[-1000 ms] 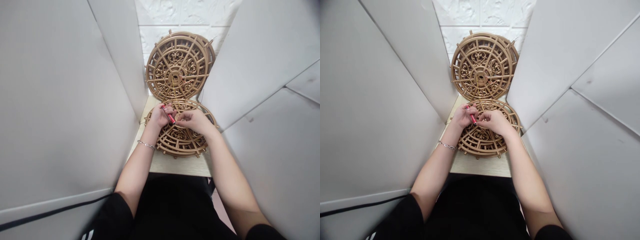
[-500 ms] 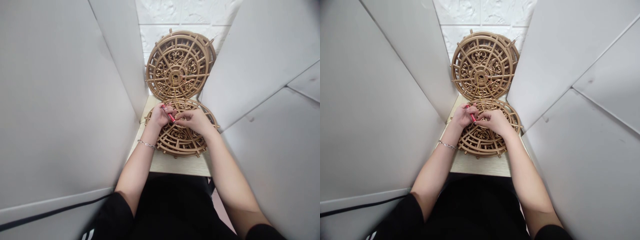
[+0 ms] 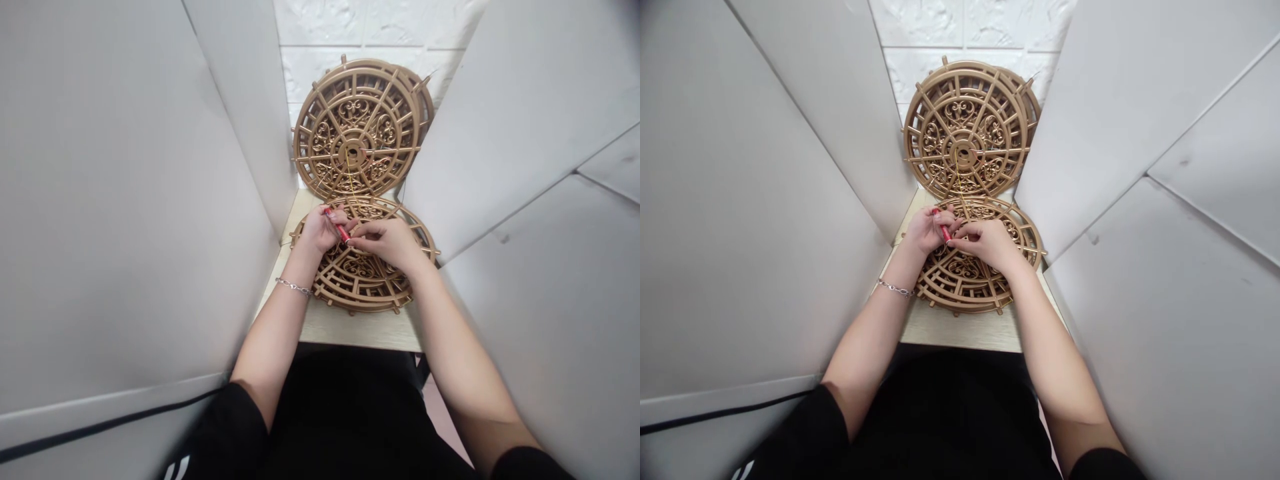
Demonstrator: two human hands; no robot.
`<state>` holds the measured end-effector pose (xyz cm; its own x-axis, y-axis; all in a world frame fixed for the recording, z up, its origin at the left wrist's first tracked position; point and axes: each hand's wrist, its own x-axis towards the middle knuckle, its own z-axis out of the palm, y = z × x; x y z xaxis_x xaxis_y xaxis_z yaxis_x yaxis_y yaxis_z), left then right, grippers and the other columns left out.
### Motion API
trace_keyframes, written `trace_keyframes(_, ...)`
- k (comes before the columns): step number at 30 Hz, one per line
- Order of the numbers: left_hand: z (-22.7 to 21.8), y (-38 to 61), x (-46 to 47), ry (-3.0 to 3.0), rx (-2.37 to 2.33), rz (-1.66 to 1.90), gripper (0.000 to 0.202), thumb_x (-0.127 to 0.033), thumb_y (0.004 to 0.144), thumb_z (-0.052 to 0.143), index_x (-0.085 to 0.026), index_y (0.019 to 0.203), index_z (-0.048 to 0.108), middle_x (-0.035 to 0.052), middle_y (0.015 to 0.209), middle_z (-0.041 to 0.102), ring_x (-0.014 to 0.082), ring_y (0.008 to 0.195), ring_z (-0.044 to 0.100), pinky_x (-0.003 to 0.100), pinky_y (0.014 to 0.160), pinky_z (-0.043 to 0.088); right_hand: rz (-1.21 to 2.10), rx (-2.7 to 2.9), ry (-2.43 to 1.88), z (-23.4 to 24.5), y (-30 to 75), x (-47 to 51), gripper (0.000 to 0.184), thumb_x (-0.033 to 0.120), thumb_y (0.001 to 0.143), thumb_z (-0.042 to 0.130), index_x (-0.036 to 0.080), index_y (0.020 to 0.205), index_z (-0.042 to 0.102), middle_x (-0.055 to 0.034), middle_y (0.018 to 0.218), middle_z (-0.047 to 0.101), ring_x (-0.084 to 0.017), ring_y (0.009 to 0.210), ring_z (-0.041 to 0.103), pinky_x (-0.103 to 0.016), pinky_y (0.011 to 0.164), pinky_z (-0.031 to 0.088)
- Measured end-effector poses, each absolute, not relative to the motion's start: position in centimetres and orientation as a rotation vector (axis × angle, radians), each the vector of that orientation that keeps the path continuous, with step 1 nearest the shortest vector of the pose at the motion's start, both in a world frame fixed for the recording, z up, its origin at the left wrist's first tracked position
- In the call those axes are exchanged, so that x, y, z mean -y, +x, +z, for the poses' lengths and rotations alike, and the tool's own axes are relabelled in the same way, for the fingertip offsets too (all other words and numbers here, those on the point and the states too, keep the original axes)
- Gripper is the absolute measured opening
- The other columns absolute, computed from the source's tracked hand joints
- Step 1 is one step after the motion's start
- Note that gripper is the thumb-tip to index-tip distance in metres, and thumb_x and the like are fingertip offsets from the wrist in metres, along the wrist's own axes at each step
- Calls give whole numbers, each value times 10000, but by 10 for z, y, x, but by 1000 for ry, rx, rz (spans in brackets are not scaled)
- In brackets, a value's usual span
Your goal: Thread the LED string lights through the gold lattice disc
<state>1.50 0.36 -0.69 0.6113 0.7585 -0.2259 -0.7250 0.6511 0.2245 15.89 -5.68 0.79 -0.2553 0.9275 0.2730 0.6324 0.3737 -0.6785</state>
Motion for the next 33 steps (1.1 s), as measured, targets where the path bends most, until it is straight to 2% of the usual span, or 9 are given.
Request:
trace_keyframes(5,-7,16,-4,127,-313,873,218,-156,830,265,-149,656,395,-63,398,317,39,334,365,142,392,350,577,2022,-1331,9,159,58,262,415,668,625,168,726,691,23,548,533,-68,494,382,-226,518,291)
trace_keyframes(9,-7,16,-4,172,-316,870,253,-167,840,239,-149,645,398,-61,400,327,38,338,371,157,442,400,598,2005,-1345,12,160,59,233,393,661,632,165,684,676,14,596,579,-77,527,432,-230,542,316)
trace_keyframes(14,-1,14,-1,298,-425,840,270,-217,846,260,-157,659,445,-71,404,304,50,322,347,225,497,455,901,1943,-1324,16,170,57,233,393,651,627,164,644,666,-4,607,595,-107,578,490,-244,552,361)
trace_keyframes(17,0,13,-1,344,-455,833,265,-233,842,284,-168,637,440,-71,411,296,51,321,333,243,520,468,819,1666,-1249,14,182,51,218,394,631,642,177,609,650,-10,674,594,-116,647,517,-253,602,396)
trace_keyframes(20,-2,14,-2,370,-446,827,251,-222,834,297,-167,636,441,-72,419,302,46,323,328,254,548,478,721,1304,-1322,9,192,44,258,425,613,661,173,578,622,17,561,516,-87,535,457,-245,526,374)
trace_keyframes(23,-5,14,-4,378,-418,839,241,-219,830,310,-164,634,439,-68,418,301,48,321,329,211,479,441,777,1046,-1343,6,199,40,312,489,625,643,179,651,617,67,423,356,-56,393,319,-235,428,330)
trace_keyframes(26,-7,14,-5,375,-403,847,244,-210,829,302,-164,625,430,-62,414,305,51,319,331,186,426,398,843,996,-1190,7,205,37,327,518,655,611,196,704,584,94,416,270,-46,359,261,-238,445,386)
trace_keyframes(29,-6,14,-5,382,-401,843,245,-202,826,296,-165,621,424,-58,412,315,52,320,337,185,420,392,857,1009,-1097,9,209,37,332,534,676,579,207,725,557,84,458,325,-52,384,320,-253,505,432)
trace_keyframes(33,-3,14,-3,378,-423,848,239,-209,826,304,-165,634,439,-63,411,305,51,317,326,183,413,386,662,1023,-1206,10,211,38,312,503,649,603,201,723,589,43,535,457,-78,473,410,-252,491,385)
